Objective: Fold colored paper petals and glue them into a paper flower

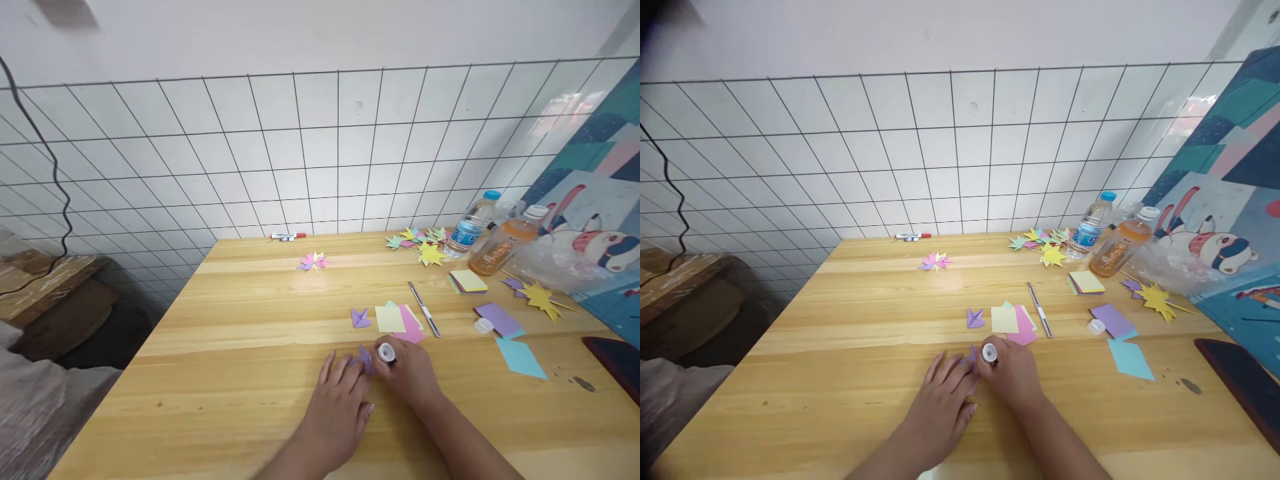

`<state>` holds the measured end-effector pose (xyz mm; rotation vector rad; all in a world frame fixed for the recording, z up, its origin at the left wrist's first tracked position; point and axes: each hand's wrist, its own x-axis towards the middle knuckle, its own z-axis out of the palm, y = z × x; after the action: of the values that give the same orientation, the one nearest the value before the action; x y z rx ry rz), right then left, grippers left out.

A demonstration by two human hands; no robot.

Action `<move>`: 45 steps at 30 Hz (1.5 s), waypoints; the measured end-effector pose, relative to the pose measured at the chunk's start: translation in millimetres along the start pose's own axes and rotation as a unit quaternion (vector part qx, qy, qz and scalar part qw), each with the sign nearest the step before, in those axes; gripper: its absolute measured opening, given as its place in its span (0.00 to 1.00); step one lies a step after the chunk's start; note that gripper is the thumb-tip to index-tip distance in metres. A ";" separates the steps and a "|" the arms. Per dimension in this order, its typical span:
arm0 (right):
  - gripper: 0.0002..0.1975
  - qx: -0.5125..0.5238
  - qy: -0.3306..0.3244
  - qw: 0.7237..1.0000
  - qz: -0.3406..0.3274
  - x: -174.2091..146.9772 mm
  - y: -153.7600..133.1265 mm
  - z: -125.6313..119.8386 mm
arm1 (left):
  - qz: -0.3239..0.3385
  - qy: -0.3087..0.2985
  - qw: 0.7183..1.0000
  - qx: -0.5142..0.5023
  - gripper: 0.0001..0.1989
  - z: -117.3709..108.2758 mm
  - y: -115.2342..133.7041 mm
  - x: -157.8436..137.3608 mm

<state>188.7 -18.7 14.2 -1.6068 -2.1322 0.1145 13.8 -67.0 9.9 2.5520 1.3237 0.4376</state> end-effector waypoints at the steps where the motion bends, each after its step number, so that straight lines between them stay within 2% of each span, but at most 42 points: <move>1: 0.13 0.003 0.005 1.000 -0.001 0.3 0.4 0.7 | -0.002 -0.001 1.000 -0.006 0.20 -0.9 0.4 0.4; 6: 0.13 0.000 0.020 1.000 -0.016 1.8 1.1 3.6 | 0.006 0.000 1.000 -0.019 0.20 -1.9 1.5 1.0; 13: 0.13 0.004 0.022 1.000 0.004 0.2 4.9 5.5 | 0.007 0.005 1.000 -0.006 0.21 1.6 1.3 -0.2; 16: 0.14 0.039 0.040 0.998 0.032 -1.6 6.5 -5.2 | 0.006 0.010 1.000 -0.009 0.20 2.9 1.7 -1.0; 18: 0.13 0.066 0.028 0.996 0.054 -2.3 5.2 -15.8 | 0.002 0.009 1.000 -0.017 0.20 3.6 1.8 -1.4; 22: 0.14 0.079 -0.020 0.996 0.026 -1.4 -1.3 -26.8 | 0.002 0.007 1.000 -0.025 0.20 4.8 1.6 -1.6; 27: 0.12 0.022 -0.048 0.999 0.006 0.4 -2.7 -13.3 | 0.000 -0.001 1.000 -0.017 0.18 3.7 1.4 -1.2; 33: 0.13 0.026 0.016 0.998 -0.053 -4.9 2.4 -5.2 | 0.005 -0.009 1.000 -0.010 0.20 0.1 0.8 -0.6; 36: 0.12 0.027 0.017 0.997 -0.070 -5.5 3.2 -3.3 | 0.008 -0.012 1.000 -0.001 0.20 -1.5 0.9 0.5; 45: 0.13 0.021 0.029 0.998 -0.042 4.3 3.9 7.0 | -0.005 -0.030 0.999 -0.029 0.14 -4.9 1.3 4.8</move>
<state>188.4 -12.1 8.0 -1.4774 -2.1348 0.0840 15.6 -63.4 15.6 2.4910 1.2832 0.3883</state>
